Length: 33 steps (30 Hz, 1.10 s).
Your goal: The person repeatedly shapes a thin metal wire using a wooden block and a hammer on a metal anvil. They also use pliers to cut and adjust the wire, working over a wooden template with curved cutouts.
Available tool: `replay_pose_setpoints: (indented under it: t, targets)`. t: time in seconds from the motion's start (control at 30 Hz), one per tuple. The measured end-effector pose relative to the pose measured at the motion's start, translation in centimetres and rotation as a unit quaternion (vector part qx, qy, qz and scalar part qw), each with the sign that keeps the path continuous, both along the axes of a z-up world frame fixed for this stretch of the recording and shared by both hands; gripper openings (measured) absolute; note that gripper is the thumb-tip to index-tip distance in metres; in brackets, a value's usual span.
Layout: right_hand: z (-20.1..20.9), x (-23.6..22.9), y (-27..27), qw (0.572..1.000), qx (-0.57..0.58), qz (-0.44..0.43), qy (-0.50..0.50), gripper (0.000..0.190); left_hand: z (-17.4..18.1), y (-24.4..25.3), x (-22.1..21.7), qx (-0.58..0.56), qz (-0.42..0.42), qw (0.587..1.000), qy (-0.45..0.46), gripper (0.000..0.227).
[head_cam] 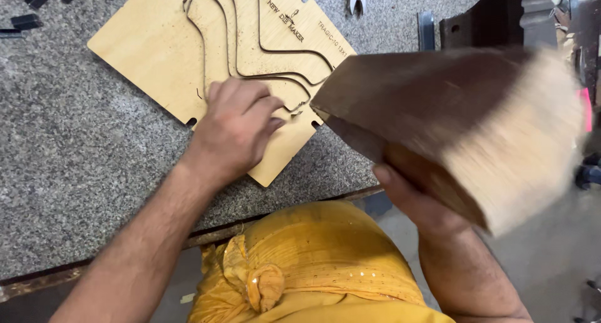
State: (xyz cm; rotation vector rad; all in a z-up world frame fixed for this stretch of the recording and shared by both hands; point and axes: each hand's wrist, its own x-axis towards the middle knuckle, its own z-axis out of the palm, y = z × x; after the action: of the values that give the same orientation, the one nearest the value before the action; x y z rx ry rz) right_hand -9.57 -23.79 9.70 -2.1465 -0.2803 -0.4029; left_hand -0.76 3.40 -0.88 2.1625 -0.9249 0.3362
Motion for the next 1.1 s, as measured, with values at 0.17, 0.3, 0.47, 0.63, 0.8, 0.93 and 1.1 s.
replay_pose_setpoints:
  t: [0.17, 0.3, 0.47, 0.63, 0.8, 0.93, 1.1]
  targets:
    - [-3.0, 1.5, 2.0, 0.998, -0.008, 0.046, -0.030, 0.081, 0.5, 1.5, -2.6, 0.020, 0.032, 0.995, 0.089, 0.014]
    - [-2.6, 3.3, 1.5, 0.997, -0.047, 0.038, -0.053, 0.073, 0.2, 1.5, -3.2, -0.002, 0.043, 0.993, 0.107, 0.012]
    - [3.0, -0.2, -0.4, 1.000, -0.025, -0.004, -0.010, 0.062, 0.4, 1.4, -2.6, -0.032, 0.048, 0.993, 0.105, 0.012]
    - [-0.9, 0.1, 2.0, 0.998, 0.047, 0.043, 0.029, 0.073, 0.1, 1.5, -3.2, -0.054, 0.046, 0.992, 0.104, 0.011]
    - [-2.8, 3.3, 3.2, 0.997, -0.032, 0.065, -0.021, 0.074, -0.6, 1.4, -3.6, -0.046, 0.042, 0.994, 0.093, 0.014]
    - [1.3, 3.7, 2.8, 0.998, -0.059, 0.012, 0.011, 0.064, -0.4, 1.4, -2.1, -0.049, 0.048, 0.995, 0.067, 0.014]
    - [1.6, 1.5, 2.2, 0.958, -0.260, 0.013, -0.118, 0.070, -0.7, 1.1, -3.7, -0.056, 0.064, 0.993, 0.082, 0.013]
